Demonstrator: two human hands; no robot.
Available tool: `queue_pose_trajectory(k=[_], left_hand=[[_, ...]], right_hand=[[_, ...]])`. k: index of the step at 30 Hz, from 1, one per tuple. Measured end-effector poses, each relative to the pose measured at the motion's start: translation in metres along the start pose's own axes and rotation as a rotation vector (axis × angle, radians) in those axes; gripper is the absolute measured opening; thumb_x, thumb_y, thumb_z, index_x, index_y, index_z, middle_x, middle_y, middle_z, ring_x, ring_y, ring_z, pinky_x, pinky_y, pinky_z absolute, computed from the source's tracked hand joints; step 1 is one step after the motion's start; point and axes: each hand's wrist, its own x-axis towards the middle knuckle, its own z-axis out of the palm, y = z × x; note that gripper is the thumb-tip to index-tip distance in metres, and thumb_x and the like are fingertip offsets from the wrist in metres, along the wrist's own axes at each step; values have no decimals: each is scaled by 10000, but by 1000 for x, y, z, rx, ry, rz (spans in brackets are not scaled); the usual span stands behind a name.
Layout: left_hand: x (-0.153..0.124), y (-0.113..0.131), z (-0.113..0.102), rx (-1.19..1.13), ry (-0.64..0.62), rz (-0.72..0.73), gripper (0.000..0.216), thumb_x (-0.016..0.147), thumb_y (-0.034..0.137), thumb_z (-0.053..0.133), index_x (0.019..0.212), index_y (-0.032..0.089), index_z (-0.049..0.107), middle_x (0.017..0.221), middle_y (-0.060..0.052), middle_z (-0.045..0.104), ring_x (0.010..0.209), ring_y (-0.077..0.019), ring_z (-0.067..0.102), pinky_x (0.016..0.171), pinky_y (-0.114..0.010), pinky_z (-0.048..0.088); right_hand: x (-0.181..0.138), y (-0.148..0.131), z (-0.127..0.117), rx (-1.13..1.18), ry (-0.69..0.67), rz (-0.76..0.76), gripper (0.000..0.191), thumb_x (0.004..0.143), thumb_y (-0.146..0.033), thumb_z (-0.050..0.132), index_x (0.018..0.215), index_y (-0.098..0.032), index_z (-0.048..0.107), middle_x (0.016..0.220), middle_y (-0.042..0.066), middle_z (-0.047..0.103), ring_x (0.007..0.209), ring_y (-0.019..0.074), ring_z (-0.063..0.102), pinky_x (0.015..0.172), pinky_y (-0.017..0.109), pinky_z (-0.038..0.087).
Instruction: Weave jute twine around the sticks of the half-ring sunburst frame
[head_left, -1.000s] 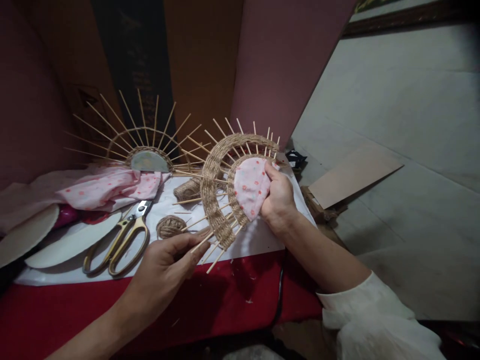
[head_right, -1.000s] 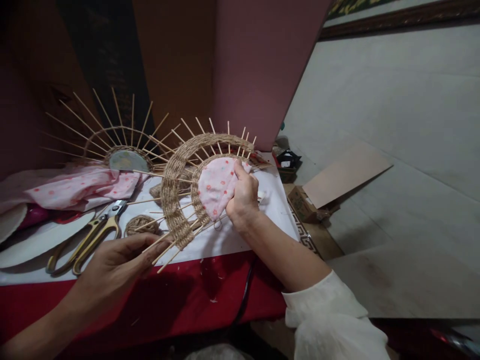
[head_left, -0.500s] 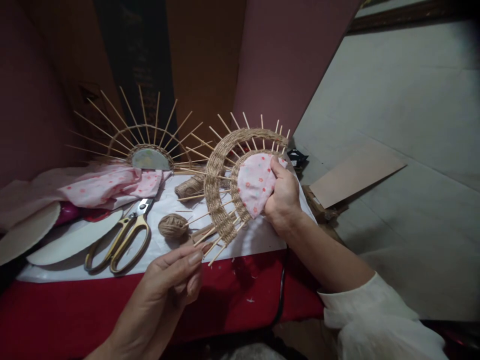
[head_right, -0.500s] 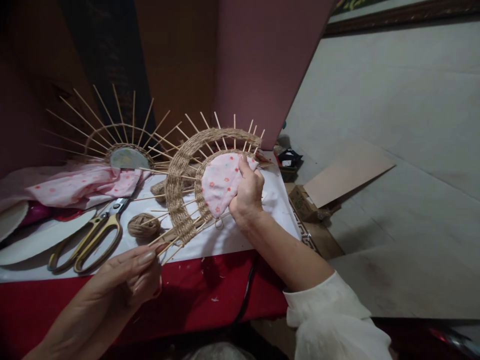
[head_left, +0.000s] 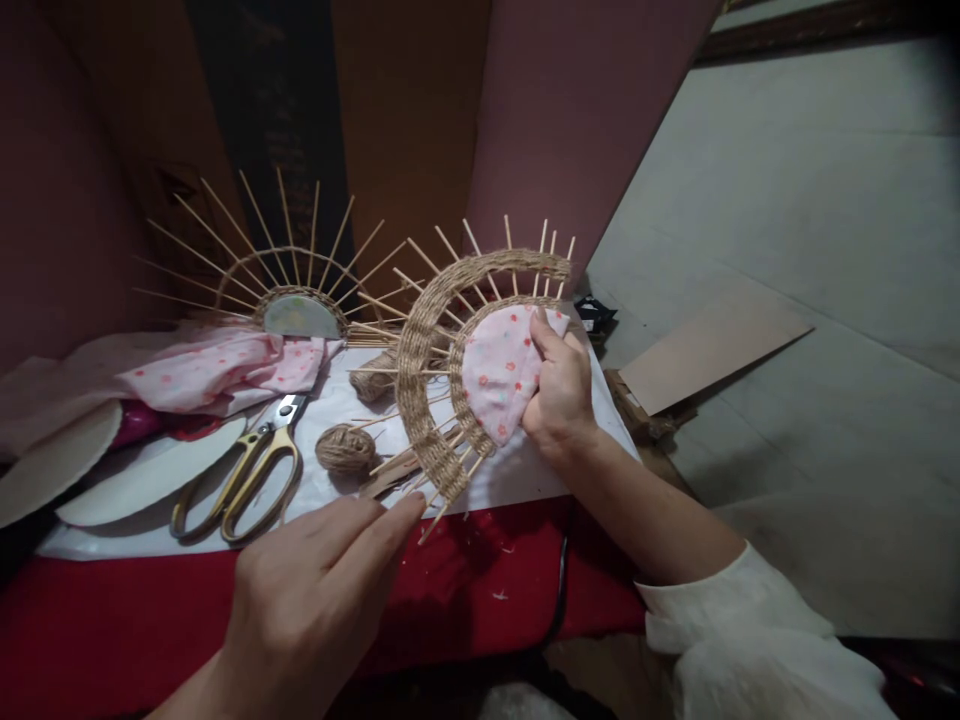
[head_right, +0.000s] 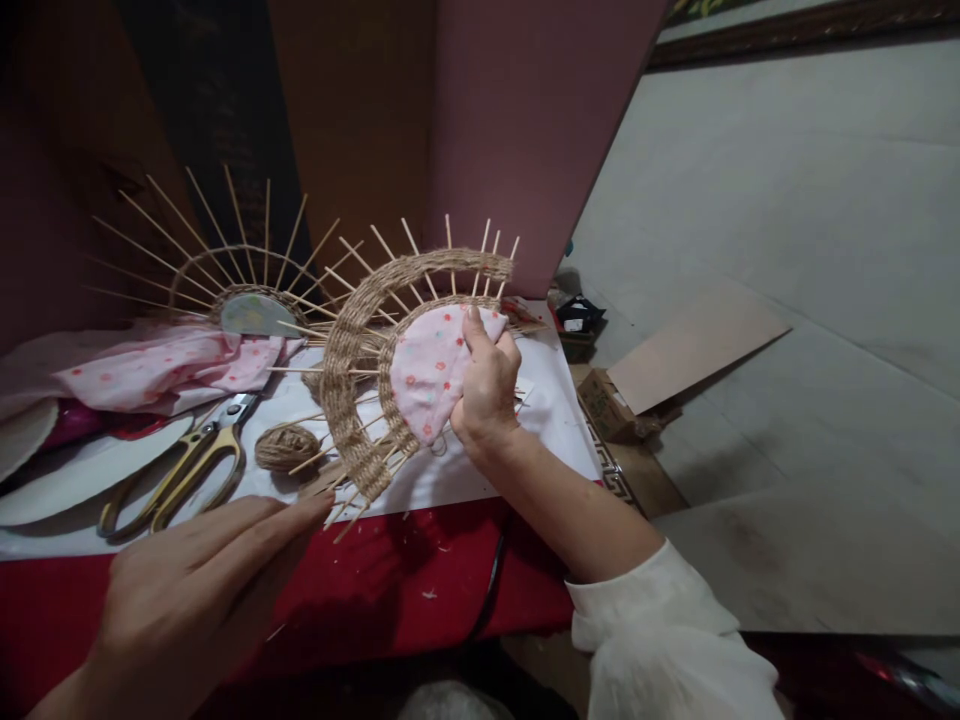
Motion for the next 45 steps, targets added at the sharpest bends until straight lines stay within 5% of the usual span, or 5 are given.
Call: queue_pose_trajectory(k=[11, 26, 33, 38, 45], left_hand=[[27, -12, 4, 129, -109, 209, 197, 864, 85, 481, 1003, 97, 621, 673, -32, 609, 594, -154, 545, 530, -281, 389], [22, -24, -2, 154, -1, 167, 135, 826, 107, 581, 921, 171, 652, 726, -19, 679, 623, -150, 605, 537, -268, 404], [12, -26, 2, 129, 92, 83, 142, 801, 130, 629, 925, 194, 658, 680, -9, 682, 552, -129, 603, 453, -241, 345], [2, -29, 6, 201, 162, 189, 352, 734, 8, 641, 1060, 142, 651, 692, -27, 693, 564, -125, 600, 508, -246, 385], [2, -30, 9, 147, 161, 289, 266, 792, 47, 567, 1034, 100, 666, 790, -89, 723, 655, -168, 656, 553, -263, 458]], right_hand=[[-3, 10, -5, -68, -92, 103, 202, 713, -281, 682, 782, -197, 513, 731, -18, 631, 727, 157, 632, 777, 363, 533], [7, 10, -5, -50, -61, 186, 94, 761, -164, 609, 742, -179, 517, 611, -30, 609, 650, 153, 642, 727, 344, 550], [15, 15, -13, -45, -82, 219, 81, 739, -193, 615, 784, -177, 549, 693, 3, 659, 785, 187, 667, 761, 364, 547], [17, 12, -13, -22, -36, 305, 37, 759, -203, 589, 776, -173, 576, 683, 18, 678, 771, 196, 673, 742, 372, 557], [9, 1, -3, -22, 36, 482, 147, 834, -196, 483, 750, -161, 598, 655, 33, 686, 730, 191, 678, 736, 393, 559]])
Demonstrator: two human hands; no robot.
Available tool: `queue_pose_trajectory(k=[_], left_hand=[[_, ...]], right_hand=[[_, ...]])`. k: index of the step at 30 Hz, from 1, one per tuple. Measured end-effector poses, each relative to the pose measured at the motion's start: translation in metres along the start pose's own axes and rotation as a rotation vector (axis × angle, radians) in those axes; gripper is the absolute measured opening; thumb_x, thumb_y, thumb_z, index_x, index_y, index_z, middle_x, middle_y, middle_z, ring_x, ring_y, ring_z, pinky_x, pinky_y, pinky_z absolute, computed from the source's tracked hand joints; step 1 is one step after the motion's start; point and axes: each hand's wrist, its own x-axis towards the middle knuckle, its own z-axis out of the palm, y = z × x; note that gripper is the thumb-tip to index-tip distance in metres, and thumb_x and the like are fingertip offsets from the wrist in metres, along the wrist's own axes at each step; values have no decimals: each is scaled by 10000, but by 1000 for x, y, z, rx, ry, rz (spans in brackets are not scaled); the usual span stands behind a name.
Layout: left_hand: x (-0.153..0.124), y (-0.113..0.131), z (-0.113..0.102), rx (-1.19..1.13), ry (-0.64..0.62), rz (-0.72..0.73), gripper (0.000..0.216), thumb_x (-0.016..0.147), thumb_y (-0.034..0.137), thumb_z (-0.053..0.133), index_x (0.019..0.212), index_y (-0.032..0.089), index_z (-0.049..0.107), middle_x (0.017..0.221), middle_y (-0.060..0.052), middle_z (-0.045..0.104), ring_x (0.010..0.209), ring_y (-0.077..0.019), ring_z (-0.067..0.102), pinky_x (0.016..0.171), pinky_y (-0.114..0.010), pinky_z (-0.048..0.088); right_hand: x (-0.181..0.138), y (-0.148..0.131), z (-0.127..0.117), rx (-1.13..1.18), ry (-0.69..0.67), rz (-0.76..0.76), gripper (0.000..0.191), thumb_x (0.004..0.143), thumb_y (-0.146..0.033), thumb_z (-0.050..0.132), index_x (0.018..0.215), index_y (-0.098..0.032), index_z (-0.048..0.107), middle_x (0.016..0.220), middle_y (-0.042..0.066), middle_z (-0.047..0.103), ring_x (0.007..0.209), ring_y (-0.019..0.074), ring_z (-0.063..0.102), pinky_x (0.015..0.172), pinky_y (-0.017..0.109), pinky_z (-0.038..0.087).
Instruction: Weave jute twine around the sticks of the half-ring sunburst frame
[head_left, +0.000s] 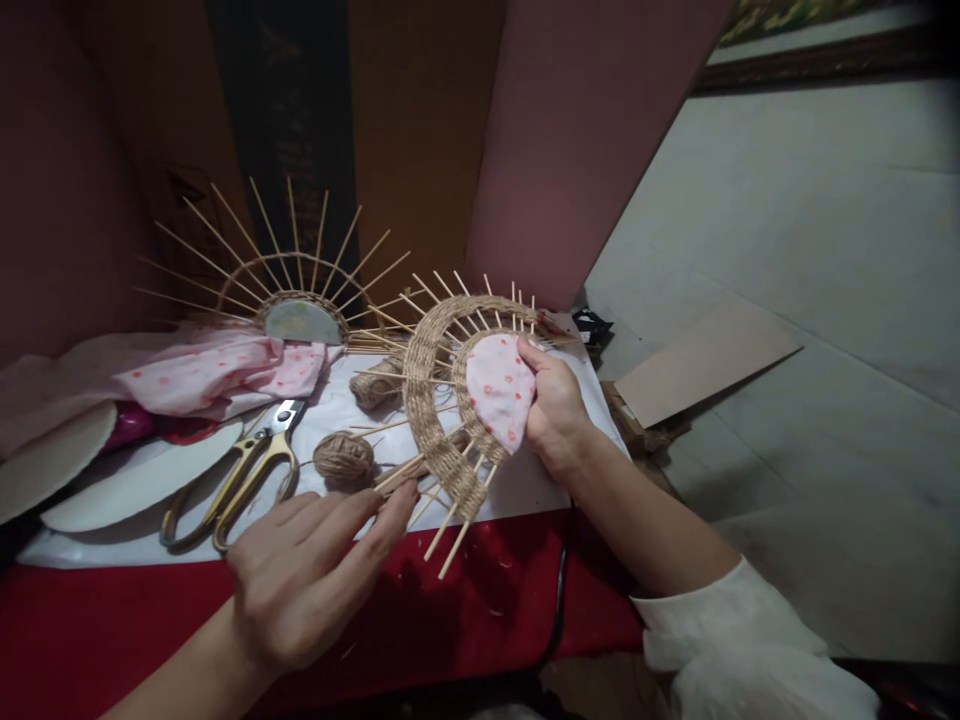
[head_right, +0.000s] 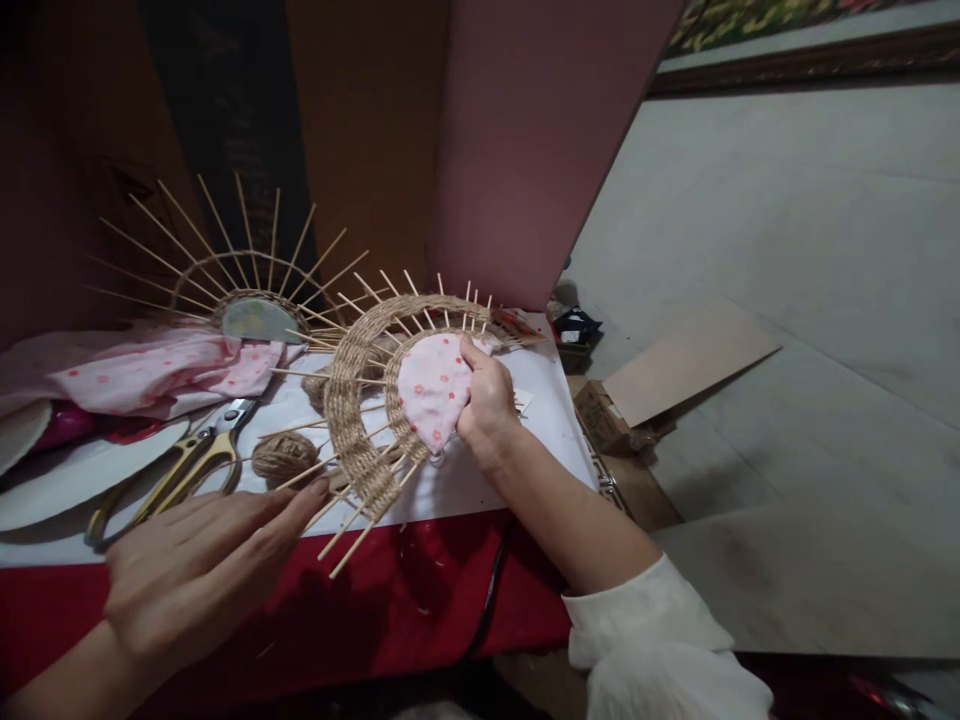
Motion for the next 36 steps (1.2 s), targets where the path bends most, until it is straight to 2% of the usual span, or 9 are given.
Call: queue_pose_trajectory(k=[4, 8, 12, 17, 20, 26, 29, 32, 36], left_hand=[[2, 1, 6, -96, 1, -121, 264, 809, 24, 534, 1008, 134, 667, 775, -67, 731, 624, -138, 666, 518, -219, 474], [7, 4, 11, -309, 48, -289, 164, 810, 103, 606, 941, 186, 658, 808, -19, 751, 699, -136, 702, 629, -210, 557], [9, 7, 10, -435, 6, -436, 283, 794, 62, 611, 998, 255, 648, 873, 8, 752, 725, -138, 708, 665, -228, 583], [10, 8, 9, -491, 6, -471, 277, 807, 67, 593, 980, 273, 659, 872, 8, 754, 730, -156, 713, 634, -233, 593], [10, 9, 9, -503, 1, -500, 252, 796, 75, 607, 953, 259, 679, 861, 2, 755, 727, -160, 715, 639, -226, 592], [4, 11, 6, -645, -7, -701, 259, 795, 91, 605, 980, 245, 700, 876, -8, 755, 710, -152, 711, 643, -223, 590], [2, 13, 5, -668, -1, -766, 228, 787, 116, 620, 963, 229, 709, 852, -14, 757, 660, -152, 706, 563, -200, 579], [2, 14, 1, -656, -21, -833, 171, 793, 143, 611, 903, 217, 719, 702, 3, 747, 471, -115, 644, 393, -149, 500], [0, 15, -6, -518, -30, -748, 181, 768, 133, 640, 914, 218, 705, 673, 30, 735, 441, -95, 620, 407, -136, 485]], right_hand=[[-5, -1, 3, -5, -9, 23, 187, 853, -194, 449, 744, -164, 598, 658, 33, 689, 746, 187, 679, 757, 390, 559], [-3, 0, 2, -31, -72, 17, 152, 834, -195, 471, 754, -170, 597, 662, 37, 688, 790, 206, 679, 764, 410, 559], [2, 3, -3, -9, -111, -4, 106, 808, -215, 525, 747, -173, 600, 678, 42, 689, 786, 220, 679, 761, 429, 555], [6, 4, -8, -27, -165, -41, 86, 777, -253, 585, 747, -174, 601, 687, 48, 691, 778, 229, 679, 748, 434, 558], [4, 3, -6, -21, -151, -60, 96, 781, -256, 580, 734, -174, 599, 682, 45, 690, 753, 221, 677, 738, 428, 560], [2, 2, -2, -13, -50, -82, 115, 808, -207, 526, 737, -161, 604, 688, 33, 690, 717, 190, 669, 748, 403, 561], [7, 3, -5, 13, -96, -133, 79, 787, -217, 552, 741, -166, 590, 721, 44, 692, 805, 210, 672, 756, 404, 557], [13, 5, -10, 31, -138, -206, 61, 753, -237, 599, 757, -180, 575, 746, 41, 691, 874, 220, 663, 762, 399, 556], [17, 6, -12, 24, -128, -224, 82, 741, -247, 613, 775, -186, 570, 744, 31, 687, 863, 214, 665, 766, 398, 555]])
